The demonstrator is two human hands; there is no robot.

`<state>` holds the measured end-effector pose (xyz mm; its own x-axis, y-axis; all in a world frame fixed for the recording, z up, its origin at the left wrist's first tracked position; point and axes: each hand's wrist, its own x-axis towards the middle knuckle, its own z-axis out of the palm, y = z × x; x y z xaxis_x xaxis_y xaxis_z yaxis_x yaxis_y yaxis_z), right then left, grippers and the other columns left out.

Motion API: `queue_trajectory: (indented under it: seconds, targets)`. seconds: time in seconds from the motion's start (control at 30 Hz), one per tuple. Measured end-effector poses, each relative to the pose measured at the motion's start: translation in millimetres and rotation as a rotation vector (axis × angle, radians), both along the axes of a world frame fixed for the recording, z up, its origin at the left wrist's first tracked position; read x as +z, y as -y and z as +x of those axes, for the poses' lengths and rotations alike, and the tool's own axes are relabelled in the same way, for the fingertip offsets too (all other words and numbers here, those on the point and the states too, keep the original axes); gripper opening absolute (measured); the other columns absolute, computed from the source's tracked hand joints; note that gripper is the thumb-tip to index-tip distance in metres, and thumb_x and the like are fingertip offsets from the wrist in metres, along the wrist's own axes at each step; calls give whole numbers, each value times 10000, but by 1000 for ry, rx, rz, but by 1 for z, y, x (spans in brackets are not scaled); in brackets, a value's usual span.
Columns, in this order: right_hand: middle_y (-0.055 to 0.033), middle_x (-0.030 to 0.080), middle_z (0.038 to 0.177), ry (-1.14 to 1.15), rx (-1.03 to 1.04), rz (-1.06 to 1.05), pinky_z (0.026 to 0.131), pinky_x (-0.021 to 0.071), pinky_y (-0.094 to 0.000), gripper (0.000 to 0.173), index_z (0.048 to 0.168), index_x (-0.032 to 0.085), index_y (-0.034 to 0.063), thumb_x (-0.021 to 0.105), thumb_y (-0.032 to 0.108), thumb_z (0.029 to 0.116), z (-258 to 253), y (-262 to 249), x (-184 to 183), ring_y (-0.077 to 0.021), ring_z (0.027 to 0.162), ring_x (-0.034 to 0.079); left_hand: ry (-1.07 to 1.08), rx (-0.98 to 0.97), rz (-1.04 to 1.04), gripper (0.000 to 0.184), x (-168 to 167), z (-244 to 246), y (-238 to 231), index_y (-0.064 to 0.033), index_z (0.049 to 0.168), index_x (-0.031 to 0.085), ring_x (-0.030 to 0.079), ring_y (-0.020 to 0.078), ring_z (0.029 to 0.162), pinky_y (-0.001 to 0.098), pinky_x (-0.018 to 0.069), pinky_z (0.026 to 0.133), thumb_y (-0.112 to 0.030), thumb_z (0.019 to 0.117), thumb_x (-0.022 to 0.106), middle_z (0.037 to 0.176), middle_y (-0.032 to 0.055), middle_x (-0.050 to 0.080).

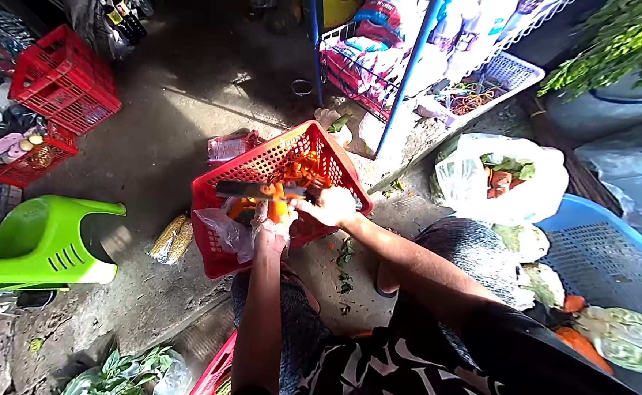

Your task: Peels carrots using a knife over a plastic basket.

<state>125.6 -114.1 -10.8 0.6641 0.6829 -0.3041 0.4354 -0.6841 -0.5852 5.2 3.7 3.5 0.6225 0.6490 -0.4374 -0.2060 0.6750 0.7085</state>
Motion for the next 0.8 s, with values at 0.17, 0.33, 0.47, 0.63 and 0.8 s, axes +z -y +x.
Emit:
queue_trajectory:
  seconds: [0.17,0.33,0.47,0.63,0.8]
  targets:
    - [-231,721,995,-103,-153,85,841,494,-697,751,1171,709,89,411,750,976,14,8,13,-457,994,686,27,-35,-13,276,3,-5,-5,-66,1162,577,684,212,733,339,600,629,-267,1099,399,908,123,666]
    - [-174,726,869,161,313,332,737,515,-642,907,1047,742,72,385,885,859,-24,16,12,-391,877,709,265,-23,99,166,-18,-15,-7,-101,1006,645,697,134,789,323,603,728,-180,1032,502,844,41,706]
    - [-160,714,814,338,398,422,675,537,-581,917,1003,744,49,362,873,878,-33,14,3,-364,814,716,303,-19,156,241,-23,-9,-8,-120,997,636,672,66,787,250,573,738,-145,1082,412,827,-13,682]
    - [-213,720,861,143,239,254,744,514,-666,895,1063,741,42,397,849,891,-5,14,-8,-435,879,708,-16,0,57,241,-6,-3,5,-79,1182,489,630,160,852,326,570,761,-194,1120,287,960,70,602]
    - [-189,735,916,156,291,247,760,520,-646,996,1124,741,87,319,938,826,-19,17,3,-409,924,711,14,-49,104,257,-11,-5,3,-104,1095,568,655,111,801,288,578,735,-218,1108,338,883,29,653]
